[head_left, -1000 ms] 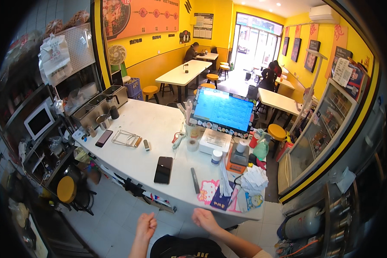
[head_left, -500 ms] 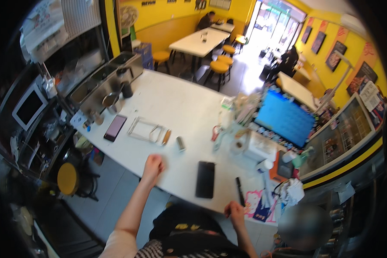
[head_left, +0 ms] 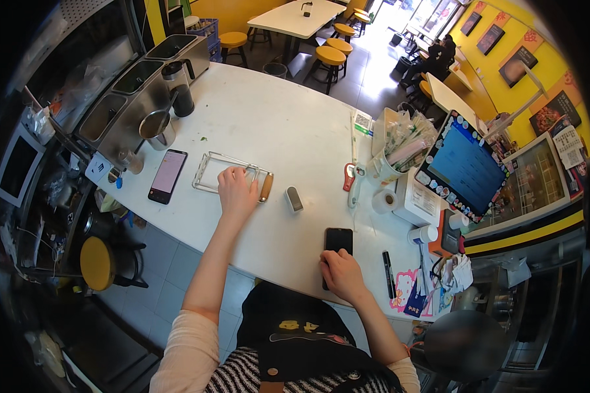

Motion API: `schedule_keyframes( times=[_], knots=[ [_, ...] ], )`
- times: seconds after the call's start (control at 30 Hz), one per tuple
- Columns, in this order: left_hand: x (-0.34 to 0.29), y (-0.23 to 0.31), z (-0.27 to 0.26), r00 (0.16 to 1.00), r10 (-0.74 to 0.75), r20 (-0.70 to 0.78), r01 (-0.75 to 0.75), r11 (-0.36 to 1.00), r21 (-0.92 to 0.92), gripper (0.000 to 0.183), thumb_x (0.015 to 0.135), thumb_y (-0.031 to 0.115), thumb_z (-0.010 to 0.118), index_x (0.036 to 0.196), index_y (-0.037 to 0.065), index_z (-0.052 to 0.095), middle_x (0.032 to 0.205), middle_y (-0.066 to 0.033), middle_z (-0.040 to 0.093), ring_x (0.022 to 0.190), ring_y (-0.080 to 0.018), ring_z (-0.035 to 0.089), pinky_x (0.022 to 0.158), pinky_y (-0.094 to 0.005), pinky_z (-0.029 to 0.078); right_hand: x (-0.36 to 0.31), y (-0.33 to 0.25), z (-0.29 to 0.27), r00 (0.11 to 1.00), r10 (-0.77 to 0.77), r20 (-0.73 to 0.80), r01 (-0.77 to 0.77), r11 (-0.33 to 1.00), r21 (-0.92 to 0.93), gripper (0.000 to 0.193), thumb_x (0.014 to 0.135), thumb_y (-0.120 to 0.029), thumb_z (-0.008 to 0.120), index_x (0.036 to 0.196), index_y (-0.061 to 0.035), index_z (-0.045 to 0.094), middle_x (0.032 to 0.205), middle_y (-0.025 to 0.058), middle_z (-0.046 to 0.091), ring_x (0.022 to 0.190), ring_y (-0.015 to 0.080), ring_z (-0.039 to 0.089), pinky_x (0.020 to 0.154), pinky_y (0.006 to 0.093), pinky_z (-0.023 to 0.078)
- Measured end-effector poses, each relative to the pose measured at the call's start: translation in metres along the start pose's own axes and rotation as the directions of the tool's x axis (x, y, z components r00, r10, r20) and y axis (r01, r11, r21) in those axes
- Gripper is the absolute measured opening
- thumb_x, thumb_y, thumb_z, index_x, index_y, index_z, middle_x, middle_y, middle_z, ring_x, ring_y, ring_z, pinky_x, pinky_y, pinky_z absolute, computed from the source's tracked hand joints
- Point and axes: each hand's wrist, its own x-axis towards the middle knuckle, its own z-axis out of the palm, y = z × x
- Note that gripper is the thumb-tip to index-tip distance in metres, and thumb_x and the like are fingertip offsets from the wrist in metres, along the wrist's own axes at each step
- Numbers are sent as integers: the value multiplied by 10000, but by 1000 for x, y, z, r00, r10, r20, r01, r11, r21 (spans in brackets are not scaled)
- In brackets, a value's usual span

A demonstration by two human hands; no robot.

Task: The person assembles a bowl of noodle soup by adding bean sprouts and greens, then ladles broth from a pot into the bowl. They use chopsticks to arrange the ingredients and place the finished bowl on the counter.

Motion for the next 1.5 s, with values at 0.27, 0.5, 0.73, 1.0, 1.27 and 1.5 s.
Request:
schedule_keyframes(
  times=[0.27, 0.5, 0.73, 1.0, 1.27, 1.5],
  knots=[
    [-7, 43, 4, 892, 281, 355, -178, 938, -296, 580, 656, 237, 748, 1133, 5, 513, 1100, -160, 511, 1080, -331, 452, 908, -410, 404, 8, -6, -4, 987, 121, -102, -99, 975, 199, 107, 827, -76, 587, 918, -36, 547, 772, 114, 559, 681, 287, 555, 606, 353, 457],
    [-3, 70, 32, 864, 344, 367, -260, 930, -260, 482, 610, 172, 756, 1026, 29, 559, 1008, -137, 576, 1012, -298, 506, 899, -397, 424, -26, -1, -21, 982, 117, -147, -81, 970, 231, 84, 835, -74, 587, 895, -19, 565, 791, 131, 582, 683, 296, 578, 605, 353, 468],
    [-28, 159, 57, 686, 387, 617, 363, 553, -750, 361, 688, 60, 742, 984, -12, 547, 878, -67, 591, 751, -115, 591, 720, -267, 513, -88, 6, -37, 862, 441, -249, -358, 878, 317, 95, 831, -98, 602, 859, -8, 597, 791, 134, 617, 700, 322, 598, 611, 359, 483],
    [-19, 258, 151, 904, 417, 96, -180, 575, -798, 476, 698, 117, 750, 1060, -20, 473, 1002, -146, 515, 916, -264, 532, 797, -338, 459, -128, 37, -55, 793, 496, -355, -350, 847, 401, 44, 832, -40, 575, 835, -1, 595, 769, 132, 613, 680, 294, 606, 611, 345, 482],
    [-29, 251, 160, 817, 546, 183, -271, 646, -714, 806, 652, 237, 806, 1267, 15, 335, 1237, -205, 399, 1145, -363, 426, 972, -404, 361, -166, 78, -68, 792, 560, -242, -366, 754, 545, 148, 888, -67, 489, 786, -9, 580, 647, 93, 538, 539, 212, 528, 568, 305, 456],
    [-12, 159, 91, 991, 101, -84, -122, 948, -295, 440, 721, 120, 667, 1086, -28, 472, 1068, -195, 498, 1012, -353, 483, 887, -414, 406, -148, 102, -81, 881, 452, -139, -262, 711, 652, 211, 937, -96, 457, 792, 8, 570, 643, 53, 579, 508, 103, 506, 493, 223, 400]
  ],
)
